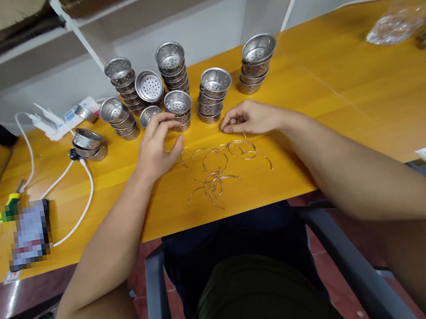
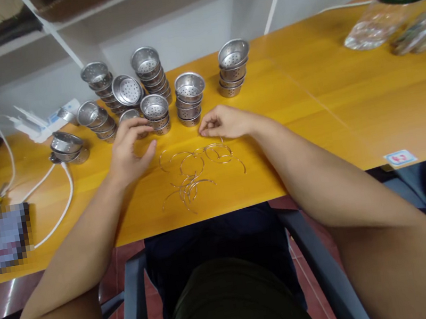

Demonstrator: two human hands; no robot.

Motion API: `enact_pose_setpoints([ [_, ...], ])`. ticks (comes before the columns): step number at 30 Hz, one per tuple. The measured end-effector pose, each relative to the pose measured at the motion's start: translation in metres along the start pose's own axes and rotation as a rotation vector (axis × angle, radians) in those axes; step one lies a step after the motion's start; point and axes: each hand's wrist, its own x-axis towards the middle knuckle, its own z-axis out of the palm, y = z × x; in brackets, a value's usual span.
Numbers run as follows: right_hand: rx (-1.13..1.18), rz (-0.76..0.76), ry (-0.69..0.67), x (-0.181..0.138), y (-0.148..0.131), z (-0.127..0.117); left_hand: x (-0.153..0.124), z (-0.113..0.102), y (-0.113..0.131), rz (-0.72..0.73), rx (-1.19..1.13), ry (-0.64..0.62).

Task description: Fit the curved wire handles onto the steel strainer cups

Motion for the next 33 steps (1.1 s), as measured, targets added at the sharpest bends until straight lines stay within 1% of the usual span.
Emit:
enact_pose_setpoints([
  [5,0.015,-0.003,-0.012,-0.001,-0.006,0.001,-0.001,0.002,-0.008,-0.058,0.062,0.022],
  [8,0.032,-0.003,-0.017,0.000,-0.007,0.002,0.011,-0.010,-0.018,-0.072,0.103,0.054],
  [10,0.044,0.000,-0.022,0.000,-0.007,0.002,0.030,-0.026,-0.023,-0.132,0.137,0.043],
  [13,0.052,0.005,-0.029,0.000,-0.007,0.001,0.073,-0.056,-0.024,-0.327,0.228,-0.009],
  [14,0.053,0.006,-0.030,0.000,-0.007,0.000,0.090,-0.065,-0.024,-0.382,0.254,-0.043],
  [16,0.054,0.009,-0.028,0.000,-0.008,0.000,0.122,-0.079,-0.024,-0.433,0.302,-0.134],
  [18,0.051,0.013,-0.022,0.000,-0.008,0.001,0.150,-0.084,-0.028,-0.465,0.377,-0.214],
  [21,0.037,0.016,-0.013,0.001,-0.007,0.002,0.180,-0.082,-0.037,-0.437,0.491,-0.420],
  [24,0.029,0.009,-0.022,0.002,-0.005,0.002,0.194,-0.074,-0.042,-0.414,0.511,-0.577],
  [28,0.020,-0.016,-0.052,0.002,-0.003,0.002,0.196,-0.062,-0.040,-0.447,0.545,-0.674],
  [33,0.004,-0.030,-0.052,0.003,-0.001,0.001,0.192,-0.052,-0.040,-0.497,0.558,-0.690],
])
